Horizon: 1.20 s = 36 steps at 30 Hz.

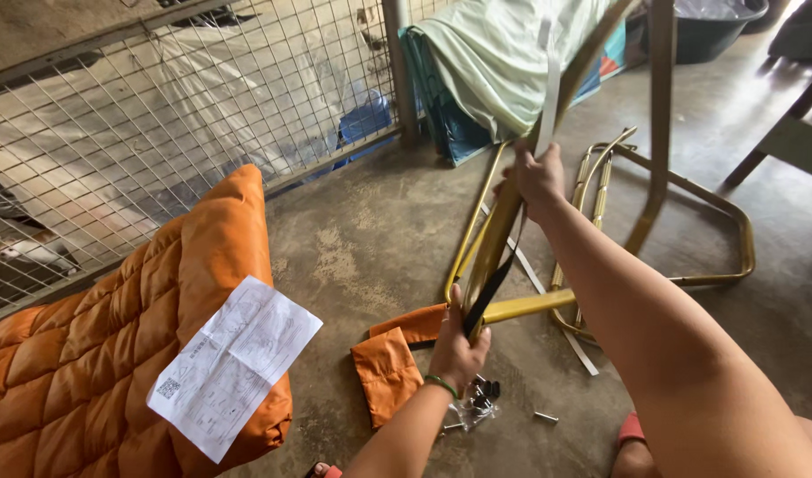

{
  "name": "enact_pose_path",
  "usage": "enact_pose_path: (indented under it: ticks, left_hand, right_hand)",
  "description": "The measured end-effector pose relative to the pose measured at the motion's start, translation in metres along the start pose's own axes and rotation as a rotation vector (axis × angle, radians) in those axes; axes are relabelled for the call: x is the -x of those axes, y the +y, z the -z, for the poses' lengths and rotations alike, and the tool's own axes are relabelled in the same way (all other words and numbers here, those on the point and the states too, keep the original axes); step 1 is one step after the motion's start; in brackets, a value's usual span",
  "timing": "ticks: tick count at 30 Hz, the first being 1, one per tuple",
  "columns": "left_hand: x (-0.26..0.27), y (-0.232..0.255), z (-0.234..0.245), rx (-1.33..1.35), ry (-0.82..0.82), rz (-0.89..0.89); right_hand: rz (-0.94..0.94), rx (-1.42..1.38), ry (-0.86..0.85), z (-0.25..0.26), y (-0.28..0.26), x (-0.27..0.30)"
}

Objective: The person retrieves an instruction sheet from a cabinet, then sits on the floor to assemble a chair. They unfold the instructions, handle an orange cushion, unpack hardware, and attach black rubber strips to the metal frame legs.

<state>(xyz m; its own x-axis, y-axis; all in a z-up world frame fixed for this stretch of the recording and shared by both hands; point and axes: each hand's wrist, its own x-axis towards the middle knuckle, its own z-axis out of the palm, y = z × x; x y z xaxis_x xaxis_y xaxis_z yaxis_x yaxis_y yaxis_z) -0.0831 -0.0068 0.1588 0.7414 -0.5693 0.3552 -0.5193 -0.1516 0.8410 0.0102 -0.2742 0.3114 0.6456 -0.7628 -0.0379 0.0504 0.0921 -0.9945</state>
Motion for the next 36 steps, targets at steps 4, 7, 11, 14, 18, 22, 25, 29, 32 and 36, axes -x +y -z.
enact_pose_path:
  ticks: [4, 7, 11, 14, 18, 22, 25, 29, 32, 36]
  left_hand:
    - [-0.002, -0.008, 0.028, 0.000, 0.012, 0.151]
    - [0.009, -0.031, 0.054, -0.155, 0.085, 0.235]
    - [0.021, -0.070, 0.078, -0.370, 0.083, 0.225]
    - [0.030, -0.101, 0.089, -0.488, 0.168, 0.107]
    - [0.041, -0.137, 0.096, -0.580, 0.045, 0.340]
    - [0.049, -0.168, 0.103, -0.564, -0.006, 0.366]
    - [0.050, -0.184, 0.105, -0.593, -0.046, 0.284]
    - [0.051, -0.202, 0.107, -0.668, -0.148, 0.330]
    - [0.052, -0.210, 0.107, -0.651, -0.188, 0.329]
    - [0.047, -0.200, 0.107, -0.806, -0.371, 0.441]
  right_hand:
    - [-0.024, -0.233, -0.285, -0.015, -0.027, 0.017]
    - [-0.192, -0.355, -0.286, -0.024, -0.019, 0.018]
    - [-0.269, -0.487, -0.174, -0.044, 0.027, 0.018]
    - [-0.307, -0.531, -0.119, -0.058, 0.074, 0.024]
    - [-0.364, -0.550, -0.041, -0.073, 0.123, 0.025]
    - [-0.396, -0.595, 0.004, -0.078, 0.164, 0.025]
    - [-0.436, -0.637, 0.071, -0.071, 0.193, 0.024]
    - [-0.454, -0.665, 0.150, -0.062, 0.225, 0.022]
    - [-0.489, -0.666, 0.196, -0.055, 0.246, 0.026]
    - [-0.488, -0.697, 0.246, -0.049, 0.271, 0.030]
